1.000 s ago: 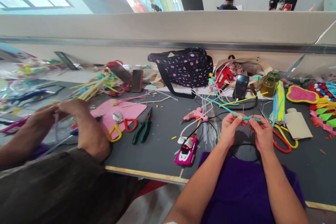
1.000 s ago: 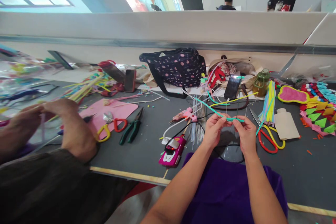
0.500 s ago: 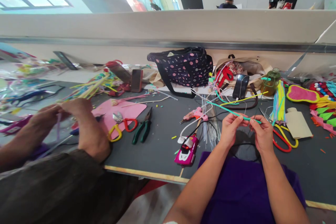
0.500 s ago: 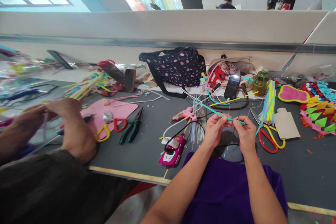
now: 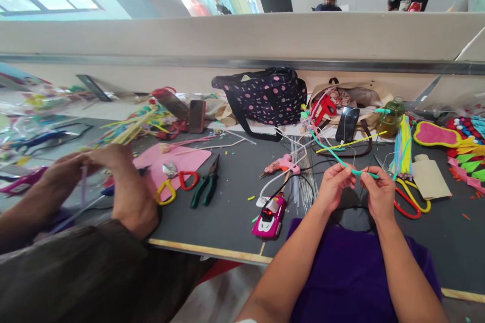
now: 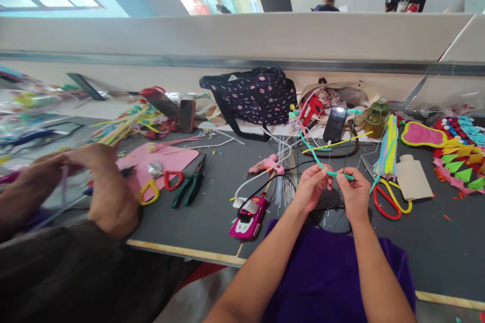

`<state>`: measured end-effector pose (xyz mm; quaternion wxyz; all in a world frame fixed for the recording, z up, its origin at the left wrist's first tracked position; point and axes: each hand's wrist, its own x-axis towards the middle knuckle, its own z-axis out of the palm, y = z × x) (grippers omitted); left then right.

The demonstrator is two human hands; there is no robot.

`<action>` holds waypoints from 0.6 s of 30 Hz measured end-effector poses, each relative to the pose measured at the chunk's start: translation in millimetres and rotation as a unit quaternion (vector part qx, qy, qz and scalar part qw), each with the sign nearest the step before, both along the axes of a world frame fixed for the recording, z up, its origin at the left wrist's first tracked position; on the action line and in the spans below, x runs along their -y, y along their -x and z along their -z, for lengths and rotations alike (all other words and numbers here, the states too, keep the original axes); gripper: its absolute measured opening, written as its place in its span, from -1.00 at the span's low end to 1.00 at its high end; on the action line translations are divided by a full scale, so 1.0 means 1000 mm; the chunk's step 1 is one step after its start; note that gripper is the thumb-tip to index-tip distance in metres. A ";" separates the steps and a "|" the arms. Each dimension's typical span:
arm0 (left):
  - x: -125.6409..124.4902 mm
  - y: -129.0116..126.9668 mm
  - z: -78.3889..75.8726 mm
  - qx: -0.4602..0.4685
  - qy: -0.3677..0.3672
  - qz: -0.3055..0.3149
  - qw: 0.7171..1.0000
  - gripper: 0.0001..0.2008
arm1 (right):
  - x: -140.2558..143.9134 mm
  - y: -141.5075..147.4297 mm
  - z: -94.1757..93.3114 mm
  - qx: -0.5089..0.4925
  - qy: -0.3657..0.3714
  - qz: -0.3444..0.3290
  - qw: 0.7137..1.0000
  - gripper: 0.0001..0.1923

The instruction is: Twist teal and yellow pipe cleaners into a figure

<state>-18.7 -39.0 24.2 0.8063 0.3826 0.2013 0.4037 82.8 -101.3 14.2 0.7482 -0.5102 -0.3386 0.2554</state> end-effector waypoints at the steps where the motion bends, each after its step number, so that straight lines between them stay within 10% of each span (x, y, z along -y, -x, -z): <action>1: 0.000 0.000 0.000 0.004 0.003 0.009 1.000 -0.72 | 0.001 0.001 -0.002 0.006 -0.003 -0.002 1.000 -0.84; 18: 0.001 0.004 -0.008 -0.003 -0.014 0.018 1.000 -0.67 | 0.009 0.004 -0.013 0.120 -0.038 -0.001 0.992 -0.94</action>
